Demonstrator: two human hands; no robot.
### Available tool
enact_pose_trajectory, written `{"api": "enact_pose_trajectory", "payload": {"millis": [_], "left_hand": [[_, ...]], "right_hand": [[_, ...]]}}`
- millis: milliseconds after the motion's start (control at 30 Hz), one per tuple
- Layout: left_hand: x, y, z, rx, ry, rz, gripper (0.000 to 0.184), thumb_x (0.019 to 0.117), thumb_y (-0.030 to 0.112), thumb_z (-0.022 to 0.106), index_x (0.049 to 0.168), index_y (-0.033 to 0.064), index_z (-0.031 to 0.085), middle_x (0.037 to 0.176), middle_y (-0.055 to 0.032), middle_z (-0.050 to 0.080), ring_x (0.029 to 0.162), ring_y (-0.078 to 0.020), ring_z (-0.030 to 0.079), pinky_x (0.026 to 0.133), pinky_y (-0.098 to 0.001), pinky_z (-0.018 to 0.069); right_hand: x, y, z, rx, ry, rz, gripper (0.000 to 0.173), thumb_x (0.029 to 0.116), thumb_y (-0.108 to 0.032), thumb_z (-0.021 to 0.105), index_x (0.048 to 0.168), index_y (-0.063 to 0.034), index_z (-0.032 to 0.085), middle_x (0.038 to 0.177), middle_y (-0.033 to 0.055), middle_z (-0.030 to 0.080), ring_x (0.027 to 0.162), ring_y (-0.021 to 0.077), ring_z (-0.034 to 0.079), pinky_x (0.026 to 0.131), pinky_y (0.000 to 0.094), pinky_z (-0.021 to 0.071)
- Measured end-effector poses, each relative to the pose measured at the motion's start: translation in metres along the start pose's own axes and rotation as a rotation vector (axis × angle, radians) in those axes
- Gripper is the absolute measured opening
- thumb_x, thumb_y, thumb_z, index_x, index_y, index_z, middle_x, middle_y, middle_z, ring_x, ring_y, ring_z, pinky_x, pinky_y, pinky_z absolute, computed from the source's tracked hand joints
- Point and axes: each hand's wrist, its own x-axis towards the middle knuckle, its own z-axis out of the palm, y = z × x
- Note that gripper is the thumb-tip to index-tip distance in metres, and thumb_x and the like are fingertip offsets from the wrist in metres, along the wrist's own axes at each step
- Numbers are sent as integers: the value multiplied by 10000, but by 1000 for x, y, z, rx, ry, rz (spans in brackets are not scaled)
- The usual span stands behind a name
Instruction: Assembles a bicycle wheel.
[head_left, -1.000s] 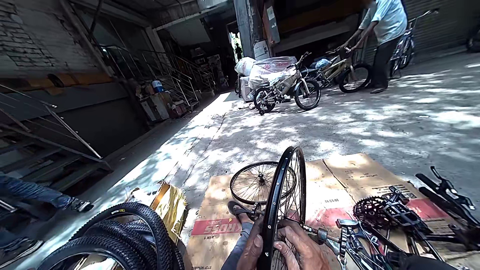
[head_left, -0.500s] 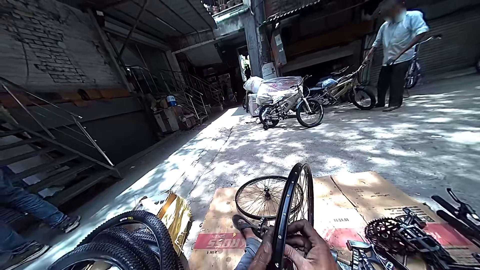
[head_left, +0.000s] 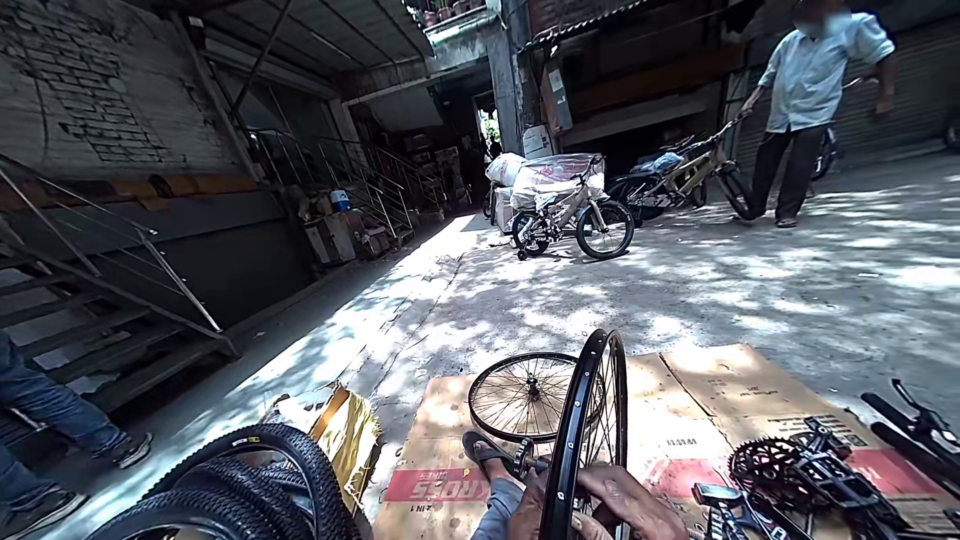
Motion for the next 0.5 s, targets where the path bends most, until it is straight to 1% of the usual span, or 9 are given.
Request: {"api": "enact_pose_trajectory", "payload": {"millis": [67, 100, 133, 200, 267, 333, 400, 433, 500], "left_hand": [[6, 2, 5, -17, 33, -22, 221, 1033, 155, 499, 997, 189, 714, 896, 54, 748, 837, -7, 693, 797, -214, 564], [8, 2, 8, -14, 55, -35, 236, 1039, 137, 453, 975, 176, 676, 865, 57, 735, 812, 0, 684, 778, -201, 558], [10, 2, 9, -20, 73, -48, 267, 1046, 130, 419, 969, 161, 672, 853, 56, 731, 808, 3, 683, 779, -193, 557], [12, 8, 13, 25, 76, -84, 284, 1037, 104, 397, 966, 161, 665, 834, 71, 727, 786, 19, 680, 763, -175, 557], [15, 18, 6, 91, 13, -163, 208, 999, 97, 492, 973, 167, 686, 838, 61, 734, 768, 4, 681, 752, -190, 558], [21, 31, -7, 147, -102, -291, 195, 971, 99, 554, 977, 200, 721, 870, 64, 744, 792, -3, 685, 768, -203, 558], [28, 39, -16, 202, -188, -390, 216, 972, 103, 533, 963, 221, 714, 861, 81, 731, 788, 4, 667, 768, -206, 544], [27, 40, -15, 220, -187, -391, 227, 986, 116, 520, 965, 221, 719, 859, 86, 730, 788, 8, 664, 771, -205, 544], [18, 36, -3, 276, -101, -300, 259, 1027, 175, 472, 947, 230, 712, 838, 129, 719, 775, 50, 649, 757, -174, 538]], "right_hand": [[7, 3, -8, -28, -16, -29, 313, 915, -209, 777, 1187, -56, 753, 1108, 101, 733, 810, 98, 704, 692, 269, 616], [11, 6, -12, -34, -31, -38, 309, 899, -228, 794, 1164, -71, 767, 1078, 82, 745, 811, 90, 702, 701, 267, 611], [15, 8, -15, -31, -47, -44, 308, 887, -250, 807, 1141, -79, 776, 1047, 71, 749, 798, 84, 696, 697, 266, 606], [18, 7, -17, -33, -74, -56, 300, 885, -274, 809, 1107, -75, 781, 1013, 69, 747, 756, 78, 681, 664, 260, 593], [17, 5, -17, -42, -102, -72, 304, 897, -288, 797, 1108, -70, 778, 986, 87, 741, 725, 97, 670, 639, 273, 582], [16, 6, -17, -49, -116, -79, 331, 902, -327, 791, 1106, -66, 777, 912, 100, 726, 694, 116, 643, 618, 284, 554], [17, 9, -14, -38, -143, -67, 356, 904, -341, 783, 1093, -40, 768, 824, 102, 707, 655, 127, 610, 612, 301, 527], [19, 12, -13, -28, -178, -53, 363, 914, -357, 768, 1091, -40, 758, 785, 86, 698, 625, 121, 590, 600, 313, 515], [27, 20, -12, -19, -315, -36, 379, 961, -414, 703, 1102, -64, 734, 728, 71, 664, 600, 152, 583, 603, 382, 509]]}}
